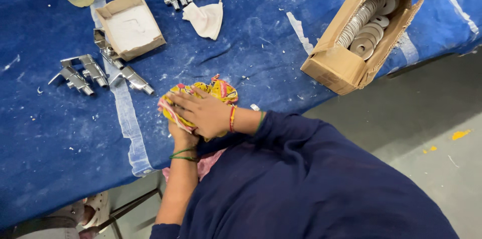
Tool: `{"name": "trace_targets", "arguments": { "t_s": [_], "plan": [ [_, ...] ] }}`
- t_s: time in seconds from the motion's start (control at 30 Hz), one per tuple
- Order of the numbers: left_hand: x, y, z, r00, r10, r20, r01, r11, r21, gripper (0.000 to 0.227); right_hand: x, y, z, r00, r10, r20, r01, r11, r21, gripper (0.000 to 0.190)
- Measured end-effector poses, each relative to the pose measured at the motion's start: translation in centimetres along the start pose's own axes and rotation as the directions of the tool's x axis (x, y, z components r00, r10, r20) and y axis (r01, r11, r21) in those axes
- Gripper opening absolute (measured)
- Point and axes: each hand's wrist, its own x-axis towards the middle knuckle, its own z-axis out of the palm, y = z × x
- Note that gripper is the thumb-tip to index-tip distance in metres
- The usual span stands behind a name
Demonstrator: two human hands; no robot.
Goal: The person wipes small metal hardware parts with a colorful cloth on a blue-covered table. They handle the parts one at a time, turning them over and rubbing all sides, then place them back on the table. A second person is also seen wiping similar parts nearby.
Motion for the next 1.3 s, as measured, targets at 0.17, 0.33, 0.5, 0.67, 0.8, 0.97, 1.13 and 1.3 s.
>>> {"name": "trace_targets", "arguments": {
  "t_s": [0.17,0.33,0.5,0.67,0.8,0.97,1.13,1.3],
  "plan": [
    [0.4,-0.1,-0.1,0.998,0.042,-0.040,-0.044,0.998,-0.046,0.085,1.1,2.3,1.5,0.999,-0.017,0.044,0.010,0.989,0.150,0.097],
    [0.6,-0.4,-0.9,0.997,0.051,-0.054,-0.064,0.959,-0.275,0.086,-2.4,2.2,5.5,0.999,0.011,-0.044,-0.007,0.995,0.100,0.070],
    [0.9,-1.0,-1.4,0.993,0.095,-0.075,-0.111,0.963,-0.245,0.080,-4.9,2.3,6.5,0.998,0.026,-0.057,-0.020,0.995,0.097,0.072],
    [0.7,-1.3,-1.2,0.998,0.045,0.053,-0.034,0.981,-0.191,0.074,-4.7,2.0,5.0,0.998,0.037,-0.053,-0.024,0.976,0.219,0.077],
    [0.4,-0.3,-0.9,1.000,0.007,-0.001,-0.007,0.965,-0.262,0.071,-3.0,0.7,4.1,0.977,0.037,-0.209,0.010,0.975,0.221,0.078],
    [-0.8,0.9,-0.3,0.993,0.031,0.117,-0.031,1.000,0.003,0.087,0.3,0.8,4.4,0.959,0.151,-0.238,-0.052,0.924,0.378,0.066],
    [-0.8,0.5,0.0,0.995,0.062,0.082,-0.049,0.986,-0.158,0.075,1.7,3.8,4.2,0.980,0.198,-0.021,-0.156,0.826,0.541,0.056],
    [-0.5,-0.3,-0.7,0.977,0.214,-0.016,-0.214,0.972,-0.098,0.043,0.7,4.5,4.0,0.967,0.211,-0.141,-0.077,0.773,0.629,0.061]
  ]
}}
